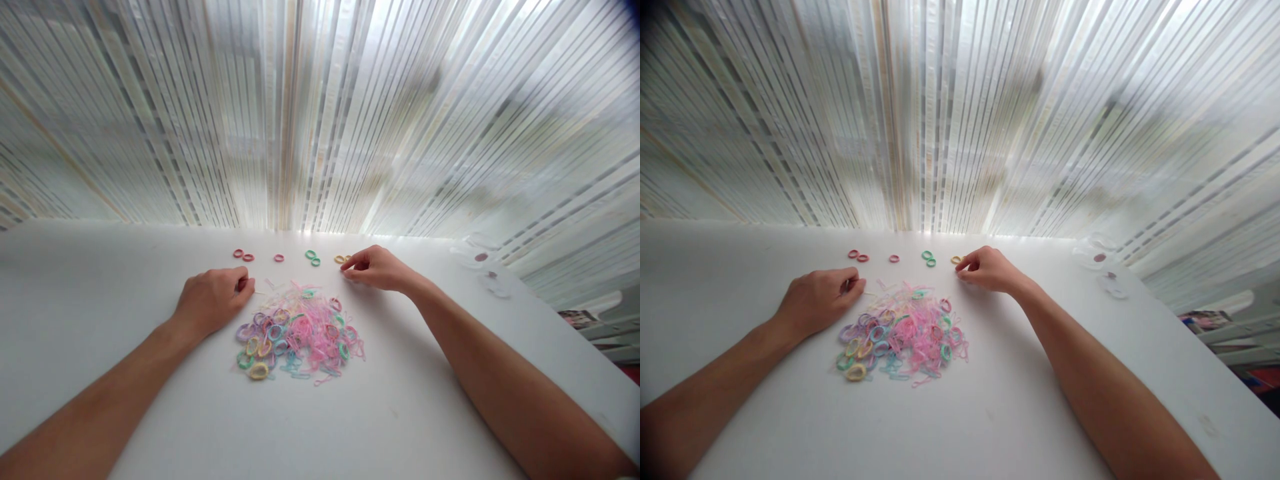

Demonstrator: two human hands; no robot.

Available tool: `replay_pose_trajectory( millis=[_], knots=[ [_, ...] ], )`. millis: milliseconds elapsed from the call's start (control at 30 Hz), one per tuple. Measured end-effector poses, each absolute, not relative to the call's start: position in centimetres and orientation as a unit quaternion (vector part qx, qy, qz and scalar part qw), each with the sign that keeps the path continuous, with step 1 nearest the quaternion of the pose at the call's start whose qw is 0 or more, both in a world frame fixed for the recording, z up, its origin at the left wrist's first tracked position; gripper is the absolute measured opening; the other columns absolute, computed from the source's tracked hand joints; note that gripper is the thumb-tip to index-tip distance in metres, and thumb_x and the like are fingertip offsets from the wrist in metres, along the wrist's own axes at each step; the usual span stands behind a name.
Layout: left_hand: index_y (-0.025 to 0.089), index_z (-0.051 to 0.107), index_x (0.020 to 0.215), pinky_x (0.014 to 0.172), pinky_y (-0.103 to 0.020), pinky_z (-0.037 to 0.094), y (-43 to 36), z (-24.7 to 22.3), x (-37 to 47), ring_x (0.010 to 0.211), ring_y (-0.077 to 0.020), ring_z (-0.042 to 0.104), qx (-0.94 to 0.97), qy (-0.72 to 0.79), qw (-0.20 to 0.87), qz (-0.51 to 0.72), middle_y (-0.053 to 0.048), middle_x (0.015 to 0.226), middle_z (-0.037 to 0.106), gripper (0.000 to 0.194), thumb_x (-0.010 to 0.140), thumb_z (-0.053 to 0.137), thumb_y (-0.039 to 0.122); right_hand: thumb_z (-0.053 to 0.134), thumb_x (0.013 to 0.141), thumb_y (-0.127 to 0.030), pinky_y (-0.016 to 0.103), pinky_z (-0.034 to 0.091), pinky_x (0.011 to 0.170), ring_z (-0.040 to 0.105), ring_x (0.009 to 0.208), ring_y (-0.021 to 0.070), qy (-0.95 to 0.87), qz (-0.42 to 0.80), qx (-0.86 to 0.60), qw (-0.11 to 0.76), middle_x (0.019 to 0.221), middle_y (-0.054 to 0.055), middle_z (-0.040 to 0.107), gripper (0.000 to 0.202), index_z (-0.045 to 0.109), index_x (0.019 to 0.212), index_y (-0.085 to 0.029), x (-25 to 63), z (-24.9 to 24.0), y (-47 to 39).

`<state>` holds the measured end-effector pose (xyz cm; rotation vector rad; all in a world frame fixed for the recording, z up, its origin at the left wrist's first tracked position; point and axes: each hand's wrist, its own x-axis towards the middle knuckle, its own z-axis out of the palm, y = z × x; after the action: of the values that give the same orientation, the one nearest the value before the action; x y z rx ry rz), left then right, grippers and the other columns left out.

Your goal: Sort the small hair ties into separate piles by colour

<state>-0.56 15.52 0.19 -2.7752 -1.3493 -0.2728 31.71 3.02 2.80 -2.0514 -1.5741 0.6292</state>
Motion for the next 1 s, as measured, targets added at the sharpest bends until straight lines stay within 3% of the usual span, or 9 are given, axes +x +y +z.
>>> replay_pose_trajectory(
  millis=[233, 467, 700, 1000],
  knots=[
    [0.023, 0.058, 0.076, 0.058, -0.032, 0.024, 15.5, 0.4, -0.5, 0.07, -0.0232, 0.061, -0.894, -0.439, 0.022, -0.079, -0.004, 0.079, 0.071, 0.036, 0.092, 0.038, 0.048, 0.068, 0.076, -0.029, 0.026, 0.038, 0.056, 0.05, 0.056, 0.0112, -0.583, 0.225, -0.747, 0.228, 0.062, -0.001, 0.064, 0.028, 0.083, 0.097, -0.018, 31.8, 3.0, 2.9],
    [0.024, 0.061, 0.077, 0.059, -0.032, 0.026, 15.5, 0.2, -0.5, 0.071, -0.0226, 0.062, -0.895, -0.437, 0.025, -0.084, -0.004, 0.078, 0.071, 0.036, 0.092, 0.038, 0.048, 0.066, 0.078, -0.035, 0.026, 0.037, 0.053, 0.053, 0.057, 0.0123, -0.53, 0.168, -0.768, 0.318, 0.062, 0.002, 0.066, 0.023, 0.078, 0.077, -0.016, 32.5, 2.4, 3.3],
    [0.023, 0.058, 0.075, 0.058, -0.032, 0.025, 15.5, 0.2, -0.5, 0.07, -0.0228, 0.062, -0.896, -0.435, 0.029, -0.087, -0.003, 0.077, 0.071, 0.034, 0.092, 0.039, 0.046, 0.066, 0.078, -0.036, 0.026, 0.035, 0.051, 0.049, 0.052, 0.0107, -0.507, 0.134, -0.773, 0.356, 0.057, 0.002, 0.064, 0.024, 0.074, 0.067, -0.016, 32.2, 3.1, 3.2],
    [0.024, 0.059, 0.076, 0.058, -0.033, 0.027, 15.7, 0.1, -0.5, 0.072, -0.0239, 0.063, -0.896, -0.431, 0.027, -0.097, -0.004, 0.078, 0.071, 0.034, 0.091, 0.039, 0.047, 0.065, 0.082, -0.037, 0.024, 0.036, 0.048, 0.05, 0.051, 0.0108, -0.507, 0.165, -0.748, 0.396, 0.062, 0.005, 0.069, 0.027, 0.075, 0.073, -0.014, 30.7, 4.7, 1.9]
  ],
)
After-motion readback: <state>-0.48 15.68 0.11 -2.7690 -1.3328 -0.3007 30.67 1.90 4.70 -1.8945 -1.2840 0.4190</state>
